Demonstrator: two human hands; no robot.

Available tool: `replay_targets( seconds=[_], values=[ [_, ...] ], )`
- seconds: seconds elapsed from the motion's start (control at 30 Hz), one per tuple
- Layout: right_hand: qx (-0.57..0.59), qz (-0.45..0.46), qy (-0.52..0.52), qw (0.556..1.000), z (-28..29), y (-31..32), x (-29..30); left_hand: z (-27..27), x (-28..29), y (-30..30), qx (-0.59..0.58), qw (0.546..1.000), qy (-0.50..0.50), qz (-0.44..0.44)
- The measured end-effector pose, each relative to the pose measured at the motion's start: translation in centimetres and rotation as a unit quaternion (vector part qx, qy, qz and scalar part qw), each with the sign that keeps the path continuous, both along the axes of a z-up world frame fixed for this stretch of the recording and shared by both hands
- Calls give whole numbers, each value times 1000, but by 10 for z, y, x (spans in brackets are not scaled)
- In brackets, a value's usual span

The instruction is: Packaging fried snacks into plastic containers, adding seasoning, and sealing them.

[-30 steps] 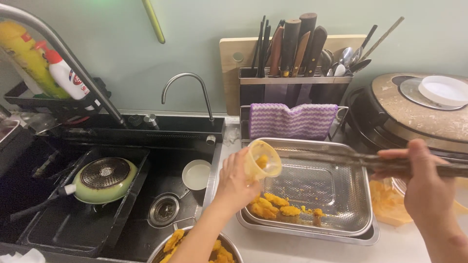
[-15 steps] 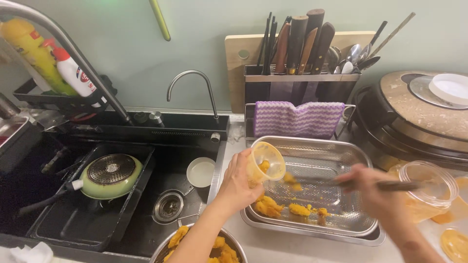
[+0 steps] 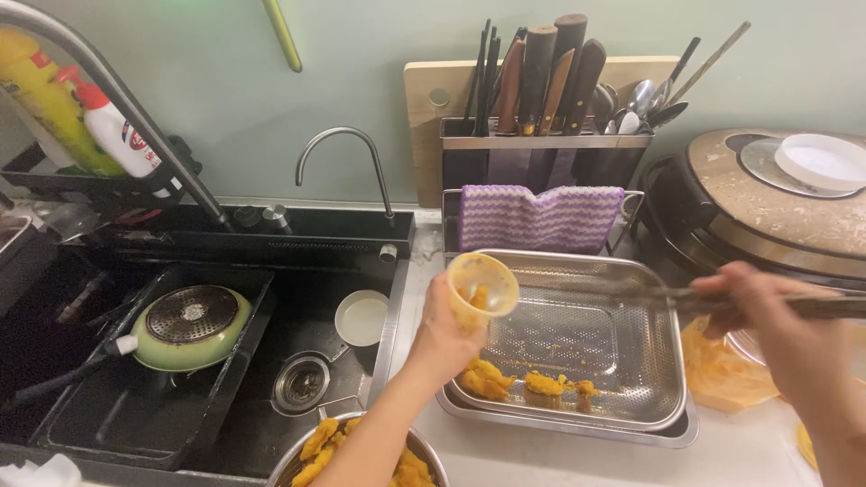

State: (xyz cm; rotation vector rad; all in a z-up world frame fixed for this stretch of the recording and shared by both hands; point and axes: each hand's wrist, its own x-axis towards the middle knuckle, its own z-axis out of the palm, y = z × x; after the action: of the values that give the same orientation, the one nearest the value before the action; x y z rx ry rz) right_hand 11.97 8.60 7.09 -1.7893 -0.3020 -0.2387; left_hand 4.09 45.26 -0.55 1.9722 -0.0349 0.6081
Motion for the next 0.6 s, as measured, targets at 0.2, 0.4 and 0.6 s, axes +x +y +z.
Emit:
replay_targets(
  seconds=[0.2,0.4,0.6],
  values=[
    [-303,53,147,940,-36,40,-11,5,-3,1,-100,992,44,-59],
    [-289,49,102,951,-63,30,-2,12,-10,2,-80,993,57,-72],
    [53,-20,27,998,-5,-4,-2,13,-12,-8,-16,994,84,-68]
  ],
)
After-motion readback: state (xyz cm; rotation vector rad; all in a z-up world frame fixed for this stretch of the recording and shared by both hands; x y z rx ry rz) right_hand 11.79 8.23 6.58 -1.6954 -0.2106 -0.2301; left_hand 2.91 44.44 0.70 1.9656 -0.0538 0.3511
